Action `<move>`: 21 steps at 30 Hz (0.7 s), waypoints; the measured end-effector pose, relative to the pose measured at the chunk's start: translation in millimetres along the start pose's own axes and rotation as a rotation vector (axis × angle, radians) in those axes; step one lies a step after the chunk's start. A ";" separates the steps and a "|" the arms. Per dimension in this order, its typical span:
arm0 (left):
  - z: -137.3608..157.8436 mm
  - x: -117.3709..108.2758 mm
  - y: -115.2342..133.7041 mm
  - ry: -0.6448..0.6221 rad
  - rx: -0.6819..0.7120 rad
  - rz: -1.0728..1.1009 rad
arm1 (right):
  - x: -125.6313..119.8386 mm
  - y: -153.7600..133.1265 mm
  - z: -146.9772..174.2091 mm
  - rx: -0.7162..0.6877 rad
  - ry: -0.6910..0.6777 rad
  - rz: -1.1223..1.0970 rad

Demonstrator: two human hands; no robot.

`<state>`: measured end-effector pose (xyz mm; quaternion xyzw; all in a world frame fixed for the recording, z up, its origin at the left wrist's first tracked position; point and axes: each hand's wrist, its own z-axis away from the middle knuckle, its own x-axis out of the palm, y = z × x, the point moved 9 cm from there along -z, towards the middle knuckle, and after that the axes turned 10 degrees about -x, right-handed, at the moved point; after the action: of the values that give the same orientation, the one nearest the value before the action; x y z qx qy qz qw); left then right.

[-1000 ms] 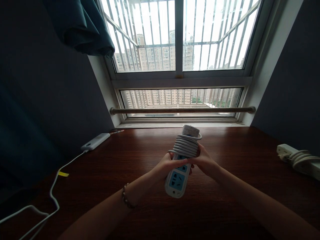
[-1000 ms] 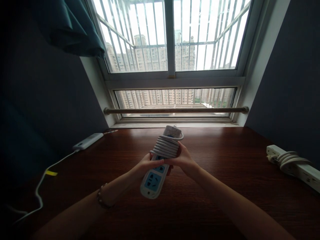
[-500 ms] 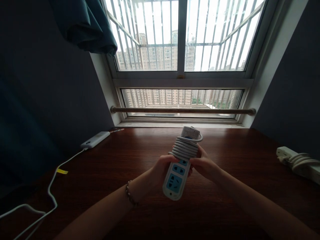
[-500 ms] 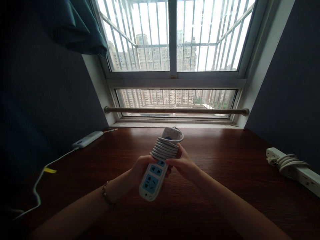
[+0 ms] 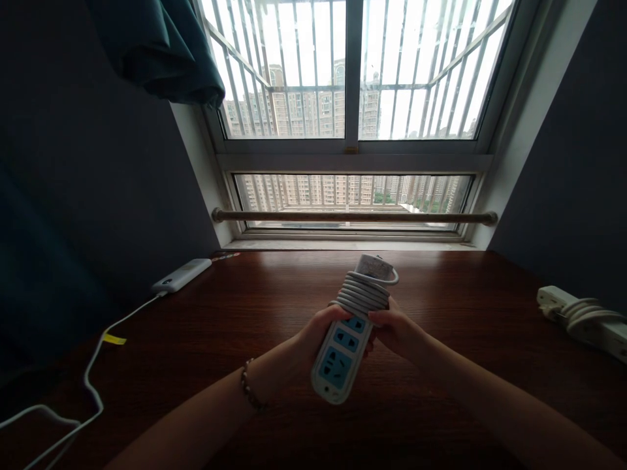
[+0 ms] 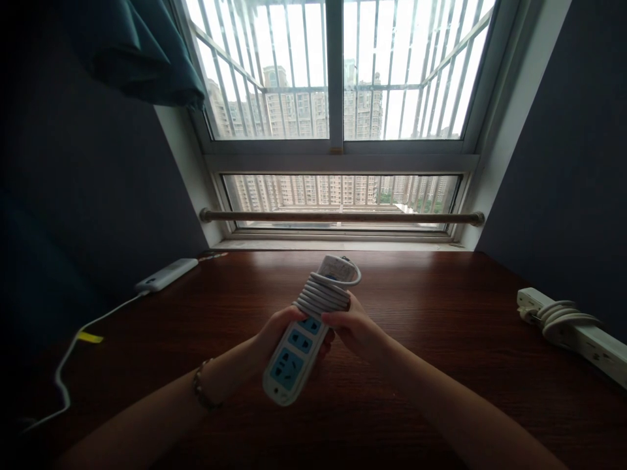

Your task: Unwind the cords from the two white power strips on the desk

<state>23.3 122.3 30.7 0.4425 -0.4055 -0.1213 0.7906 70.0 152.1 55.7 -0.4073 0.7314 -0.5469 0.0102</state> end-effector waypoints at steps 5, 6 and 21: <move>-2.8 -6.7 -4.6 0.048 -0.043 0.067 | -1.3 -2.8 -0.5 -0.023 0.014 0.004; -3.7 -7.8 -5.8 0.043 -0.057 0.079 | -2.0 -3.2 -0.6 -0.026 0.017 0.009; -1.2 0.2 4.1 -0.015 -0.033 0.187 | 10.8 13.6 6.1 0.158 -0.127 -0.235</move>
<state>23.6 125.3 33.7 0.3888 -0.4490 -0.0569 0.8025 57.7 141.7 46.9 -0.5217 0.6311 -0.5735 0.0245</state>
